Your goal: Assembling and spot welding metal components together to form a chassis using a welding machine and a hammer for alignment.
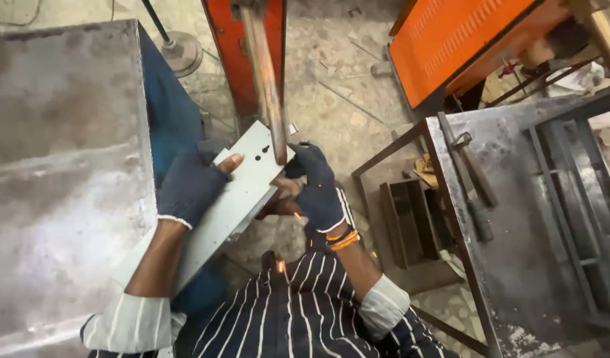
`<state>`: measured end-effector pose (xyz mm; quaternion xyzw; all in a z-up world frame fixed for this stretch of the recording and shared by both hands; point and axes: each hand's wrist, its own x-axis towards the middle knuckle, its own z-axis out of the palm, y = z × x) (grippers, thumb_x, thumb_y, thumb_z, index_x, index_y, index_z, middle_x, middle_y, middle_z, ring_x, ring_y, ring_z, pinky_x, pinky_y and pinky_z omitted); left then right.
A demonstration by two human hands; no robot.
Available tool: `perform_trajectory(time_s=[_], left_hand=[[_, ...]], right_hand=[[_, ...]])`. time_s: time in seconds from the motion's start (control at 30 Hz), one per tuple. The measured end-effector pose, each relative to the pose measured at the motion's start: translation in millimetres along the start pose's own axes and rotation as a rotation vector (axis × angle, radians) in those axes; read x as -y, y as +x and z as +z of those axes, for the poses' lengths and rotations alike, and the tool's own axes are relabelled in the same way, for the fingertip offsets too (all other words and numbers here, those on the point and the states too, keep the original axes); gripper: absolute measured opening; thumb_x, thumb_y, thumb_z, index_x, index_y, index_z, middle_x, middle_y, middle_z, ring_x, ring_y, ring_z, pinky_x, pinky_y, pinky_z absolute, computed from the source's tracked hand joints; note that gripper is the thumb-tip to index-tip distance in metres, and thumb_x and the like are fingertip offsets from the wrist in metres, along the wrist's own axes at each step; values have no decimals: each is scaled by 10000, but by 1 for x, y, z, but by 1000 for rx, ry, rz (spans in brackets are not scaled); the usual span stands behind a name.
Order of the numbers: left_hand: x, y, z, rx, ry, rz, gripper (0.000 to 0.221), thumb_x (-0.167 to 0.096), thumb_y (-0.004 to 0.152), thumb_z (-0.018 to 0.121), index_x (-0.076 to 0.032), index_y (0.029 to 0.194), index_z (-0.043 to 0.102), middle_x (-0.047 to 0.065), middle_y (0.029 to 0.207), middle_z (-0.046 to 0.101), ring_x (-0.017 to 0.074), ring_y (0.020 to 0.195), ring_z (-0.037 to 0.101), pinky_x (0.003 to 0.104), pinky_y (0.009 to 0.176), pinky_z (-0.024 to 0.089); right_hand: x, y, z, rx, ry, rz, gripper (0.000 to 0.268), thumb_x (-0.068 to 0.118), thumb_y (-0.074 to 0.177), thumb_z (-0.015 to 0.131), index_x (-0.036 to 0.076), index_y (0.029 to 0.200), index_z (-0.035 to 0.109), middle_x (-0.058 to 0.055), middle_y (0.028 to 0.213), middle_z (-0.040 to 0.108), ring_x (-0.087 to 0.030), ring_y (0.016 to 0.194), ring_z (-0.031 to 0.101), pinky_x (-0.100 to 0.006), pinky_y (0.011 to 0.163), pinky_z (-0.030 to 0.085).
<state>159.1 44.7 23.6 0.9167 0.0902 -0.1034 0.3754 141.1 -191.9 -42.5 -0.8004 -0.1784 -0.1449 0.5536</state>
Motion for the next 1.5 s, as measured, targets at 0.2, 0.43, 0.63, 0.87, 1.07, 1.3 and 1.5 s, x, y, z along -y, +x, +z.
perform_trajectory(time_s=[0.2, 0.43, 0.63, 0.87, 1.07, 1.3, 1.5], left_hand=[[8, 11, -10, 9, 13, 137, 547, -590, 846, 655, -69, 940, 795, 193, 718, 731, 344, 679, 735, 464, 683, 536], [0, 27, -19, 51, 184, 53, 622, -655, 845, 677, -47, 820, 807, 234, 714, 712, 389, 687, 722, 493, 713, 536], [14, 32, -11, 38, 222, 111, 651, -674, 841, 679, -34, 808, 796, 260, 728, 701, 409, 706, 713, 510, 715, 529], [14, 32, 0, 23, 77, 74, 679, -628, 904, 665, 30, 759, 752, 278, 661, 652, 408, 631, 685, 507, 674, 513], [4, 10, 19, -60, -101, 53, 595, -552, 892, 687, 20, 739, 753, 218, 584, 642, 324, 540, 652, 448, 606, 485], [0, 1, 33, -167, -250, 62, 499, -469, 898, 711, 8, 759, 753, 173, 610, 673, 246, 565, 667, 409, 602, 487], [10, -1, 44, -183, -299, 15, 505, -477, 875, 730, 14, 756, 741, 174, 643, 686, 233, 593, 658, 413, 608, 481]], right_hand=[[31, -20, 1, 84, 32, 121, 629, 71, 865, 690, 2, 1468, 526, -161, 1342, 613, -284, 1202, 661, -371, 1026, 540], [34, -21, -6, 100, 121, 247, 687, 62, 835, 660, 10, 1497, 483, -179, 1470, 557, -282, 1241, 642, -373, 1010, 543], [1, -35, -4, 133, 8, 161, 646, 120, 824, 725, 53, 1444, 558, -152, 1426, 599, -277, 1235, 660, -381, 997, 561], [-11, -33, -10, 119, 315, 188, 735, -11, 807, 607, 1, 1528, 467, -183, 1554, 523, -288, 1397, 569, -405, 1144, 487], [-19, -17, -10, 73, 402, 137, 796, 18, 835, 641, -18, 1581, 368, -169, 1585, 477, -270, 1437, 522, -415, 1176, 467], [-28, -6, -11, 47, 401, 84, 828, 135, 865, 689, -16, 1607, 355, -173, 1567, 527, -272, 1422, 551, -426, 1204, 449], [-25, -9, -7, 47, 399, 216, 815, 225, 886, 716, -20, 1596, 398, -185, 1513, 568, -277, 1381, 565, -424, 1172, 470]])
